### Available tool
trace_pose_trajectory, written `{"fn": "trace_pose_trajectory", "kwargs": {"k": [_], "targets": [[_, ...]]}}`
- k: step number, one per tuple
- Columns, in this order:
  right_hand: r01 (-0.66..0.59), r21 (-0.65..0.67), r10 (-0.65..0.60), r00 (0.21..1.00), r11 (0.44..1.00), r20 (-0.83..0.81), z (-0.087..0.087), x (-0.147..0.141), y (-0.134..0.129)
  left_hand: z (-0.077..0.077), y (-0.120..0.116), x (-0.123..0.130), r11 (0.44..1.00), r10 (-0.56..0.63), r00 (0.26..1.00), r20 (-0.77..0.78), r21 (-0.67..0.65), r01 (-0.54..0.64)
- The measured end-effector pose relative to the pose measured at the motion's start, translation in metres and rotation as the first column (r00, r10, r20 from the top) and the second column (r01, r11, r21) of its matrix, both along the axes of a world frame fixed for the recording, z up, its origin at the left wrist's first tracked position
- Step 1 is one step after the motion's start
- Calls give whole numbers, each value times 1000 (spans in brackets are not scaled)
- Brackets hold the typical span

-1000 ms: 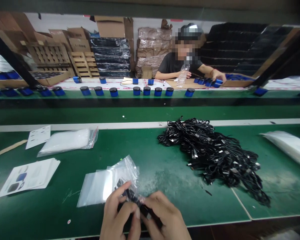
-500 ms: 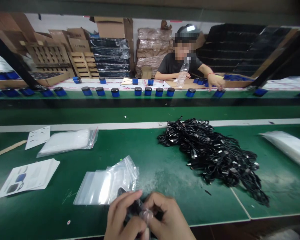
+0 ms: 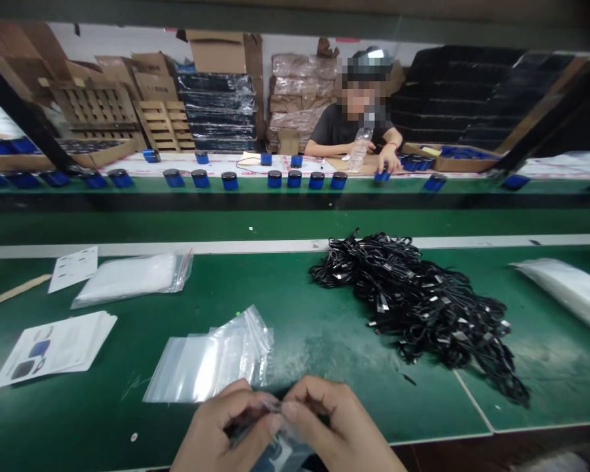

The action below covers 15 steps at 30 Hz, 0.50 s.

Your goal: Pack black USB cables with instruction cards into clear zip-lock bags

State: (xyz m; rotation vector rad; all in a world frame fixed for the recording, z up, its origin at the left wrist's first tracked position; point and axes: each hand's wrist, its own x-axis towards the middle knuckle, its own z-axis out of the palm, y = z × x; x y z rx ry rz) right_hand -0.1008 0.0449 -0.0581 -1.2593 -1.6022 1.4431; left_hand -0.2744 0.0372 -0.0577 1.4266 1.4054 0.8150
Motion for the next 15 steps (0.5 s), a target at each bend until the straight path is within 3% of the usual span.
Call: {"fn": "trace_pose_trajectory", "kwargs": {"k": [3,7,11,15], "targets": [[19,13,-19,1000,1000,-18,4,6,-2,-5,1,-3,998,35,998,60,-49,-32],[-9,47,5,996,999,93,2,6,-1,-6,2,-6,996,86,990,110,-44,-81],[94,60,-100,989,994,112,-2,4,1,-5,0,-6,994,97,990,100,-66,-91],[135,150,-147,986,979,74,-1,4,2,-7,-6,-5,973,216,970,109,-110,-204]]}}
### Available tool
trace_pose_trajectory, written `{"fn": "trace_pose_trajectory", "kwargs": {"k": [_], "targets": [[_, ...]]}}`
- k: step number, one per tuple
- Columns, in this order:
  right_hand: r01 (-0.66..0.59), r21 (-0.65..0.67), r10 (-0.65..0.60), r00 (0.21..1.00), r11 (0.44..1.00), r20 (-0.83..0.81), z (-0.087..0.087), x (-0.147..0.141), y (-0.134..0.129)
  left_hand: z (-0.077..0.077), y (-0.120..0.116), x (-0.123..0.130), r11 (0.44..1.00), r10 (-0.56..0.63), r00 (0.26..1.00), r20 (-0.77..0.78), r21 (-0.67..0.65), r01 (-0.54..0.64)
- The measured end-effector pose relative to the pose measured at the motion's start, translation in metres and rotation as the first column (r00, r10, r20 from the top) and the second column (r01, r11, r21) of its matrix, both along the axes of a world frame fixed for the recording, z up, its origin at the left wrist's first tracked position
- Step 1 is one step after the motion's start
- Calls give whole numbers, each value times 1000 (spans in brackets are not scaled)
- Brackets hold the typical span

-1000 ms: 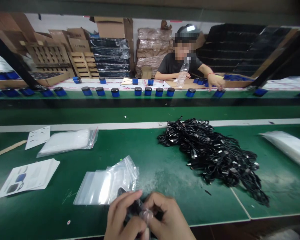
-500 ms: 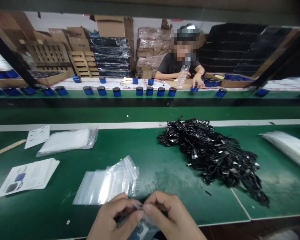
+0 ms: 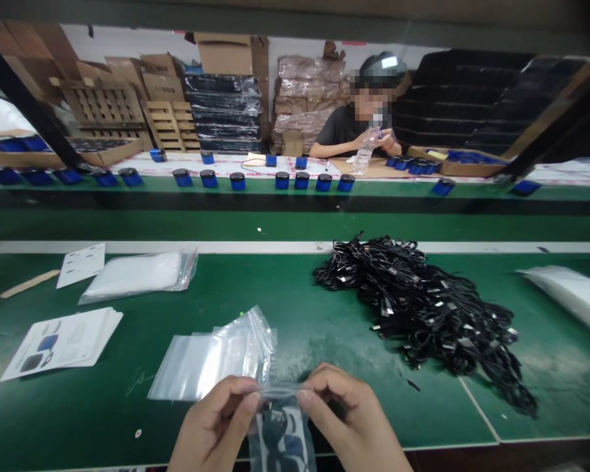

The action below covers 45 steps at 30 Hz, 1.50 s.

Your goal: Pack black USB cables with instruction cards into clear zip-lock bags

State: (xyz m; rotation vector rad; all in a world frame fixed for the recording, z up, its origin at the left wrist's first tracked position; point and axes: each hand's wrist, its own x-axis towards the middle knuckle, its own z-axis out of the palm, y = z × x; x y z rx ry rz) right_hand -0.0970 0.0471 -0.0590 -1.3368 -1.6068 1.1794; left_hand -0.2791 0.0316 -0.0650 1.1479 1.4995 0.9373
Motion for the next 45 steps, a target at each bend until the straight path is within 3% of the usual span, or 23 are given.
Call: {"fn": "trace_pose_trajectory", "kwargs": {"k": [6,13,19,25,30,34,38,45], "targets": [[-21,132,23,1000,991,-17,0,0,-1,-6,-1,0,989,-58,996,-63,135,66],[-61,76,64,998,995,-27,-1,-3,0,-9,-2,-1,977,-12,986,-166,208,47],[-38,84,40,999,996,-20,1,-6,0,-9,2,-8,938,-234,938,-257,195,288],[-69,39,70,998,997,-4,-6,-11,-1,-7,1,-3,953,-150,959,-241,223,205],[-91,90,88,995,992,41,-12,-15,-4,-10,1,-3,916,-260,922,-288,227,330],[-117,81,111,991,990,73,-13,-15,-4,-11,0,-4,921,-189,928,-321,270,281],[-106,97,95,989,990,113,-12,-14,-4,-12,-2,-1,916,-233,926,-296,252,311],[-105,114,91,988,988,128,-15,-17,-6,-13,-6,1,926,-210,937,-278,252,282]]}}
